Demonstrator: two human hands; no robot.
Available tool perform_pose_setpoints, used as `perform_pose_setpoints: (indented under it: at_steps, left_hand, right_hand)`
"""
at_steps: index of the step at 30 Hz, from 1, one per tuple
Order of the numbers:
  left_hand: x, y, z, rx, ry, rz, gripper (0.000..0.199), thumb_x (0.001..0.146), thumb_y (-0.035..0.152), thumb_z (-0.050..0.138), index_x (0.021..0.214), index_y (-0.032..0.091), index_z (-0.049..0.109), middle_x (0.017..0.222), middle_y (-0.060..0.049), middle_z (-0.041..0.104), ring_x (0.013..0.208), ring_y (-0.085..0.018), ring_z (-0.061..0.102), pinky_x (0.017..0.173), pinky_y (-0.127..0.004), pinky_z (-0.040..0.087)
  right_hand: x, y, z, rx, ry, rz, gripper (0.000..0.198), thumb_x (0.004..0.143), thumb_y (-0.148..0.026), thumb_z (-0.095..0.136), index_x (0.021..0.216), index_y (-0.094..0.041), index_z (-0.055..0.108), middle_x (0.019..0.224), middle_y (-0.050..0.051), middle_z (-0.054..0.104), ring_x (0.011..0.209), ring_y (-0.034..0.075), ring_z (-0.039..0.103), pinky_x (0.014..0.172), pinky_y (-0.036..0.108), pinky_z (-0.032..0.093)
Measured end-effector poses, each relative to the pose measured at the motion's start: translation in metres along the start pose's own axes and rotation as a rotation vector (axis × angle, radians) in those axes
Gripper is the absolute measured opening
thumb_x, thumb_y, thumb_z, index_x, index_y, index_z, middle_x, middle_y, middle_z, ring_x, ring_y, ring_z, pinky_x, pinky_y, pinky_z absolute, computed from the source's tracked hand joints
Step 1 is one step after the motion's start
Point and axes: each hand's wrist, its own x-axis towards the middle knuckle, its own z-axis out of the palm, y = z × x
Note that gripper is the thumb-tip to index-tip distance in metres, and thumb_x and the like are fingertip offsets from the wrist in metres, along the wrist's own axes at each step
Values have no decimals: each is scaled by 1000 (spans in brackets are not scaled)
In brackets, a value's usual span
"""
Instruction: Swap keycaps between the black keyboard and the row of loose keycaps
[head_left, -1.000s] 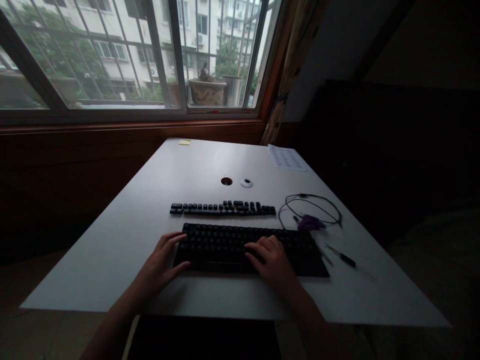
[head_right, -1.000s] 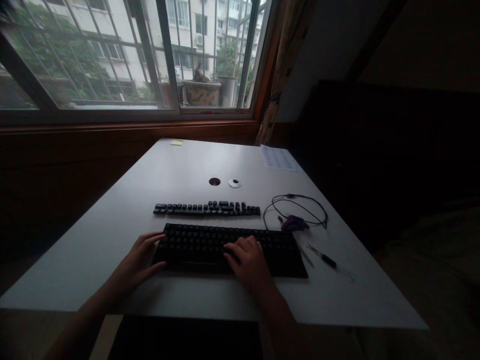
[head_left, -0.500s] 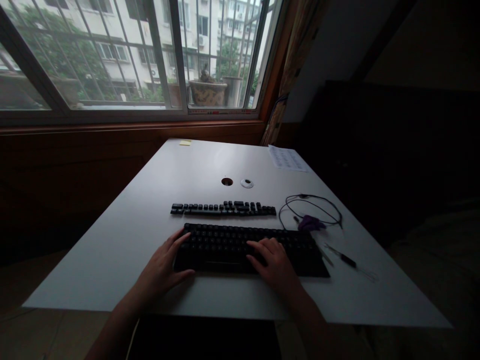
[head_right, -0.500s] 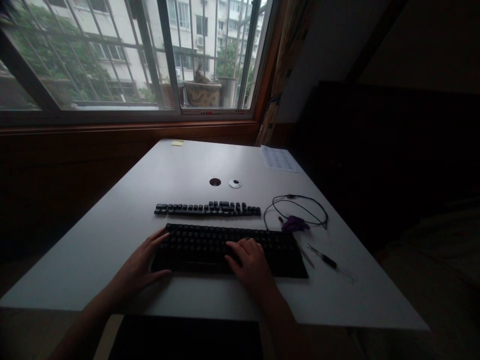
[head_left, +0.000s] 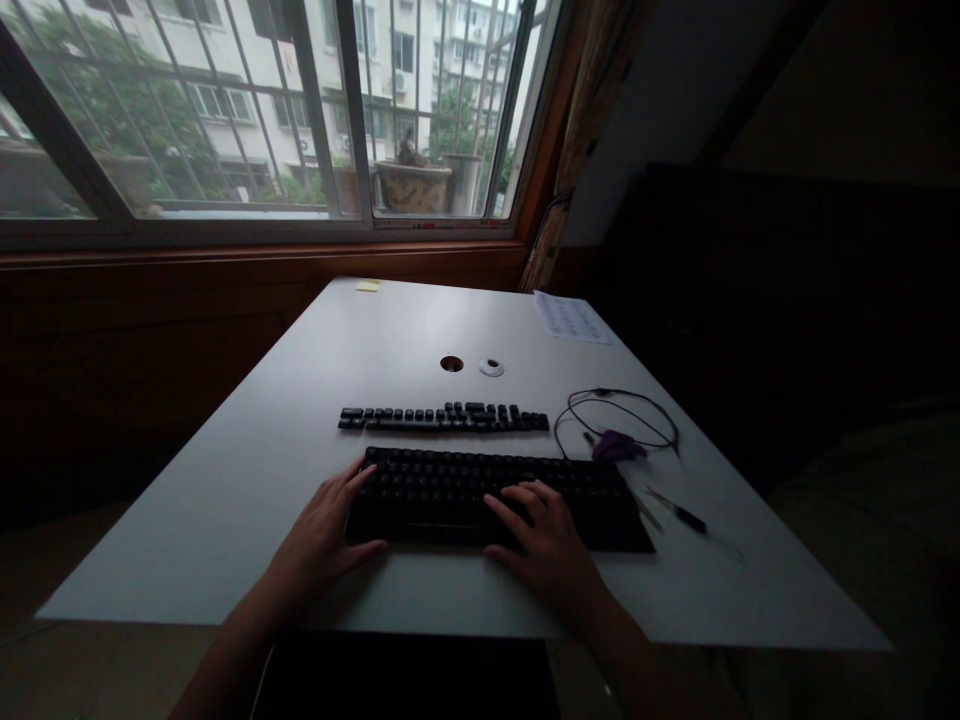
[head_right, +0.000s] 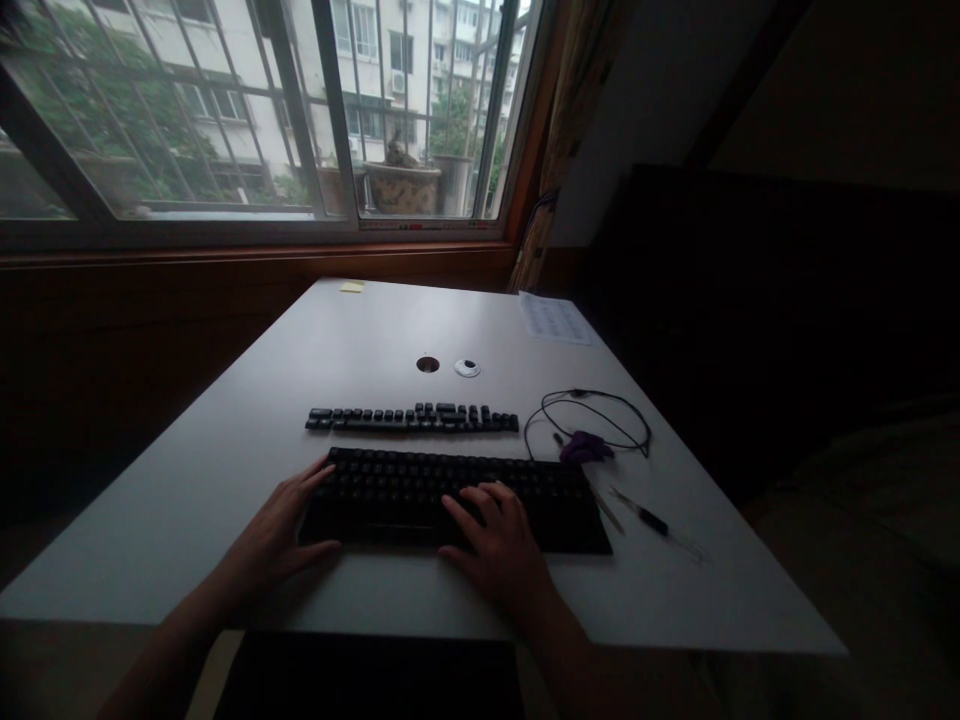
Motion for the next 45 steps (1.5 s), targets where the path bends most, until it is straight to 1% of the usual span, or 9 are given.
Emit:
perform_pose_setpoints:
  at_steps: [7, 11, 15, 20, 26, 29, 34, 39, 45]
  left_hand:
    - [0, 1, 0, -6, -2, -17, 94, 79, 33, 81, 158, 37, 29, 165, -12, 34, 146, -36, 42, 115, -64, 41]
    - [0, 1, 0, -4, -9, -22, 93, 81, 34, 80, 158, 37, 29, 165, -12, 33, 147, -36, 41, 115, -64, 40]
    - [0, -1, 1, 0, -10, -13, 94, 81, 33, 80, 158, 36, 28, 165, -13, 34, 146, -37, 41, 115, -65, 41]
    - [1, -1, 0, -11, 15, 1, 92, 79, 33, 80, 157, 36, 32, 164, -13, 37, 144, -37, 44, 113, -64, 43]
    - [0, 1, 0, -3, 9, -19, 92, 80, 33, 80, 157, 35, 32, 164, -12, 37, 145, -36, 43, 115, -63, 42]
    - [0, 1, 1, 1, 14, -10, 92, 79, 33, 81, 157, 35, 32, 164, -12, 37, 145, -36, 43, 115, -63, 42]
    - [0, -2, 1, 1, 14, -7, 92, 79, 34, 80, 157, 37, 31, 164, -12, 37, 144, -36, 45, 114, -63, 43]
    - [-1, -1, 1, -6, 7, -12, 92, 80, 34, 80, 158, 36, 32, 165, -11, 35, 145, -36, 43, 115, -62, 42]
    - [0, 1, -1, -4, 5, -17, 93, 81, 33, 79, 159, 36, 27, 165, -13, 35, 146, -36, 43, 115, -63, 42]
  right_hand:
    - [0, 3, 3, 12, 12, -27, 55, 90, -44, 74, 140, -28, 59, 139, 10, 61, 135, 36, 47, 108, 61, 49]
    - [0, 2, 3, 50, 0, -52, 59, 93, -42, 70, 147, -26, 51, 147, 9, 58, 139, 34, 46, 114, 61, 44]
    - [1, 0, -2, 106, 18, -65, 60, 96, -34, 65, 152, -26, 44, 141, 9, 64, 139, 30, 51, 117, 60, 43]
    - [1, -3, -9, 163, 69, -64, 50, 94, -30, 65, 143, -27, 54, 133, 9, 69, 136, 29, 55, 116, 58, 44]
    - [1, -6, -12, 155, 50, -26, 56, 95, -32, 63, 148, -24, 49, 142, 11, 62, 143, 31, 48, 117, 61, 41]
    - [1, -5, -12, 182, 74, -50, 49, 94, -30, 62, 142, -27, 55, 135, 9, 67, 140, 30, 52, 118, 61, 40]
    - [1, -5, -11, 152, 72, -16, 52, 95, -30, 61, 146, -26, 51, 140, 10, 64, 141, 30, 50, 119, 61, 39]
    - [2, -7, -10, 180, 103, -51, 44, 95, -26, 61, 139, -26, 55, 129, 7, 71, 139, 29, 52, 120, 61, 37]
    - [2, -7, -9, 149, 69, -20, 42, 96, -29, 60, 138, -25, 55, 140, 10, 64, 143, 29, 48, 119, 61, 38]
